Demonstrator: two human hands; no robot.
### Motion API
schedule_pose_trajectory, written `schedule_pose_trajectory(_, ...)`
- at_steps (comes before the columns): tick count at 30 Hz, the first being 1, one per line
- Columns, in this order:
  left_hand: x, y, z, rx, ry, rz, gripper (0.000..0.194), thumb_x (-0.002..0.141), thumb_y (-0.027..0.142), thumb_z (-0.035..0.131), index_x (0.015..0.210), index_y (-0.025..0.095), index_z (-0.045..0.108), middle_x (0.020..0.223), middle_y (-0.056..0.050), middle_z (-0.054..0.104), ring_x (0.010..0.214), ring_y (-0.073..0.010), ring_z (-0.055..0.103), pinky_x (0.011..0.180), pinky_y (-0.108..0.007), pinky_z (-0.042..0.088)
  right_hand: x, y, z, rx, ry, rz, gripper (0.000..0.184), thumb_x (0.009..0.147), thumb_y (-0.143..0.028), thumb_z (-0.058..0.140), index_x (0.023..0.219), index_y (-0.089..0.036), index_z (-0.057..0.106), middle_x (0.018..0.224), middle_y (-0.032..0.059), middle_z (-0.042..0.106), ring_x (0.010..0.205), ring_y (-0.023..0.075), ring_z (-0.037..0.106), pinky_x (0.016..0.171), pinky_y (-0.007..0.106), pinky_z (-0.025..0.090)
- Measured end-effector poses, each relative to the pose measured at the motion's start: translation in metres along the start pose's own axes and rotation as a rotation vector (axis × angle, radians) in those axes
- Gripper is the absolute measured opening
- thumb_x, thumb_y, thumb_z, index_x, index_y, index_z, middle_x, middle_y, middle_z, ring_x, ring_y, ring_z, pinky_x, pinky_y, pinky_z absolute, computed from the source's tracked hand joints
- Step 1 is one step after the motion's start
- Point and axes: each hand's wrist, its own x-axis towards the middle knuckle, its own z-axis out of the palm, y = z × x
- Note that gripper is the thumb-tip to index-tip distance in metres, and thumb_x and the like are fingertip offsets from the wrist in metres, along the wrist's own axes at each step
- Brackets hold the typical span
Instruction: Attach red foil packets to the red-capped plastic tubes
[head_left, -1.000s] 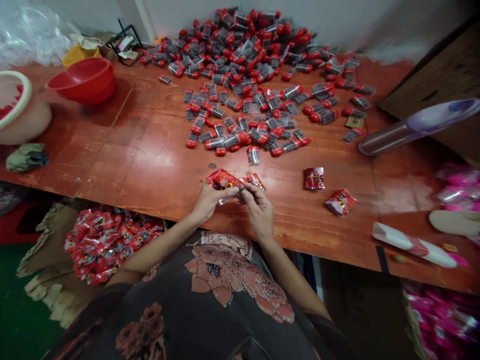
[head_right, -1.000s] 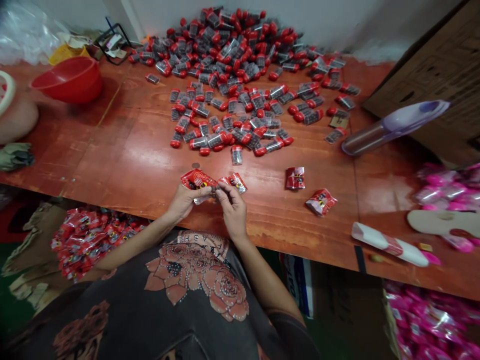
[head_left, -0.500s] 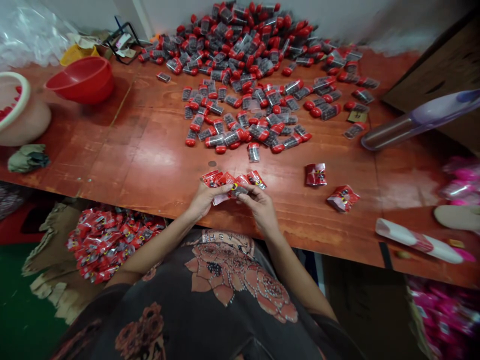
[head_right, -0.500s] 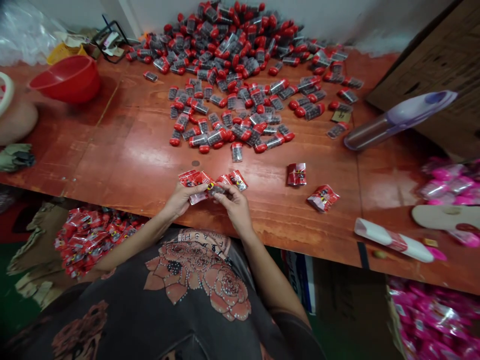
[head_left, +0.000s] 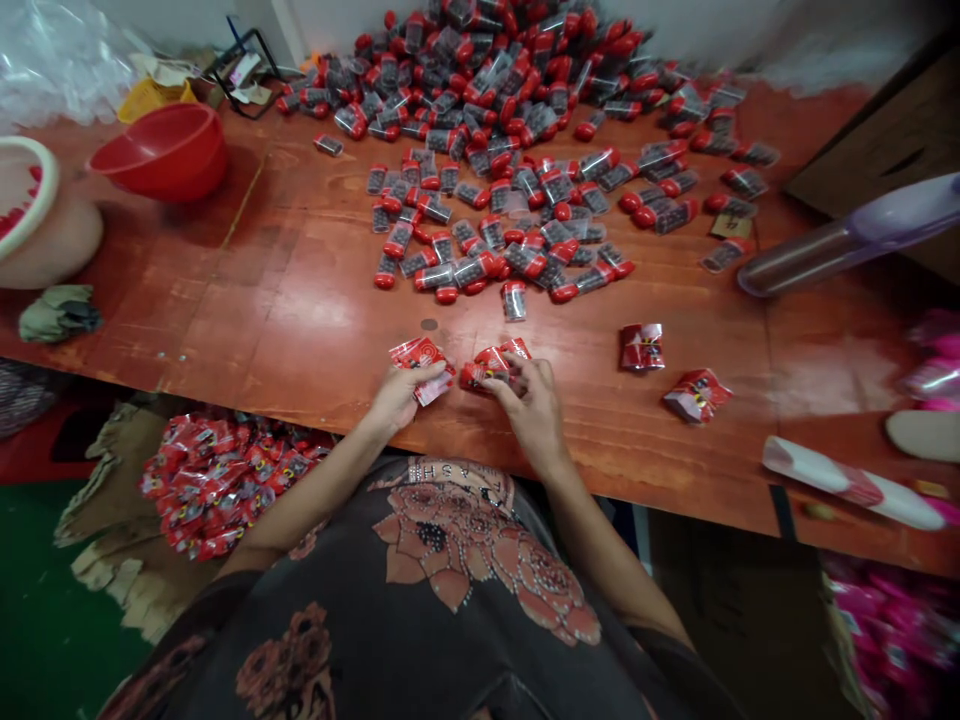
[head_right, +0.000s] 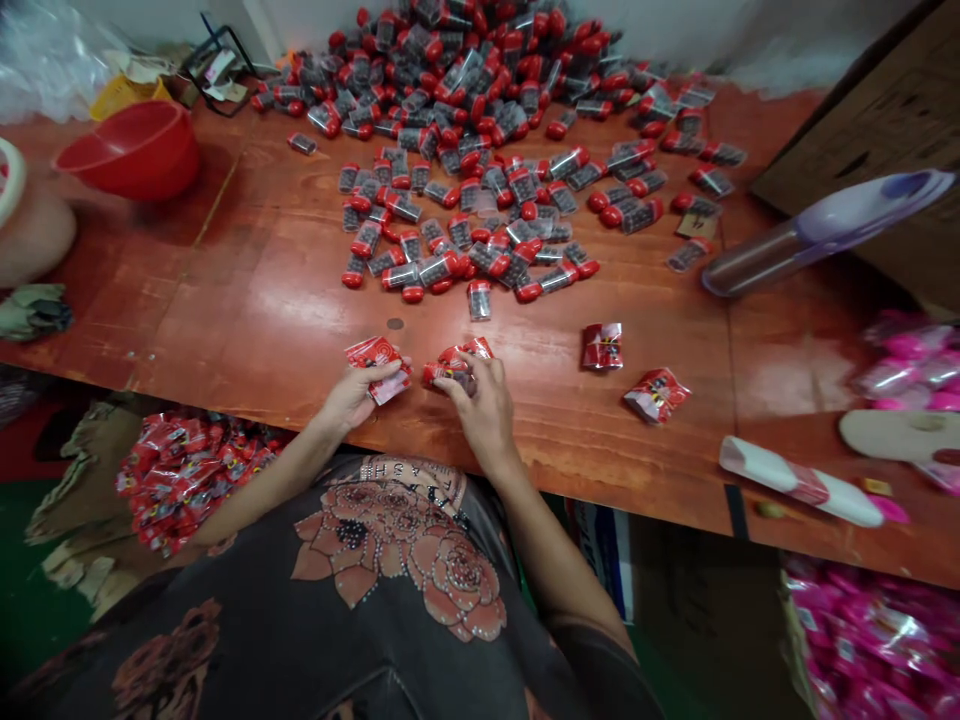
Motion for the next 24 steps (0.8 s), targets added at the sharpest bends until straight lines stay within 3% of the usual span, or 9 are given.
schedule_pose_trajectory(3,-0.001,-0.007,0.01,-0.016,-0.054,0.017,0.019,0.058,0.004,0.079,0.07,0.013,0.068,0.074,-0.005,0.073,0.064,-0.0145,0.068,0.067,-0.027,0.056,0.003,-0.011,0.015,0.146,-0.152,-0.095,0.034,0.083,-0.032,0.068,0.116,-0.027,0.067,0.093,0.0031,0.062,0.074,0.017,0.058,0.072,0.034,0.052)
schedule_pose_trajectory(6,0.0,-0.01,0.015,-0.025,-0.088,0.054,0.021,0.055,0.005,0.082,0.067,0.013,0.067,0.066,-0.002,0.069,0.058,-0.012,0.064,0.061,-0.024,0.053,0.012,-0.014,0.025,0.208,-0.22,-0.125,0.036,0.086,-0.026,0.062,0.122,-0.027,0.064,0.088,0.0018,0.066,0.076,0.0178,0.061,0.072,0.032,0.052)
schedule_pose_trajectory(10,0.007,-0.009,0.014,-0.043,-0.082,0.124,0.024,0.055,0.009,0.085,0.07,0.012,0.067,0.068,-0.001,0.07,0.06,-0.0118,0.065,0.063,-0.023,0.053,0.022,-0.017,0.02,0.074,-0.225,-0.208,0.036,0.089,-0.024,0.058,0.124,-0.028,0.065,0.09,0.0025,0.072,0.082,0.0199,0.065,0.077,0.033,0.051)
schedule_pose_trajectory(15,0.015,-0.007,0.017,-0.115,-0.024,0.144,0.031,0.05,0.007,0.088,0.072,0.013,0.066,0.068,0.0,0.07,0.062,-0.0124,0.066,0.067,-0.025,0.056,0.048,-0.022,0.008,-0.094,-0.305,-0.228,0.04,0.093,-0.03,0.053,0.133,-0.031,0.06,0.083,0.001,0.073,0.075,0.0205,0.065,0.073,0.032,0.049)
schedule_pose_trajectory(17,0.017,-0.004,0.02,-0.146,0.005,0.131,0.03,0.052,0.007,0.087,0.071,0.013,0.065,0.067,0.0,0.07,0.061,-0.0119,0.066,0.067,-0.025,0.056,0.071,-0.016,0.005,-0.174,-0.263,-0.215,0.038,0.095,-0.037,0.051,0.13,-0.028,0.062,0.088,0.004,0.073,0.08,0.0228,0.066,0.076,0.034,0.049)
schedule_pose_trajectory(21,0.016,0.002,0.024,-0.181,0.041,0.047,0.019,0.064,0.007,0.082,0.072,0.012,0.065,0.067,-0.002,0.07,0.06,-0.0123,0.067,0.066,-0.025,0.057,0.122,0.008,0.005,-0.452,0.026,-0.16,0.038,0.087,-0.031,0.06,0.12,-0.014,0.066,0.116,0.0197,0.066,0.106,0.0331,0.058,0.093,0.045,0.044)
schedule_pose_trajectory(24,0.015,0.006,0.024,-0.255,0.042,-0.014,0.013,0.073,0.006,0.076,0.072,0.012,0.065,0.07,-0.004,0.07,0.062,-0.0116,0.067,0.065,-0.023,0.056,0.137,0.021,0.004,-0.489,0.001,-0.106,0.042,0.082,-0.023,0.062,0.123,-0.012,0.065,0.112,0.0202,0.067,0.107,0.0344,0.058,0.095,0.048,0.043)
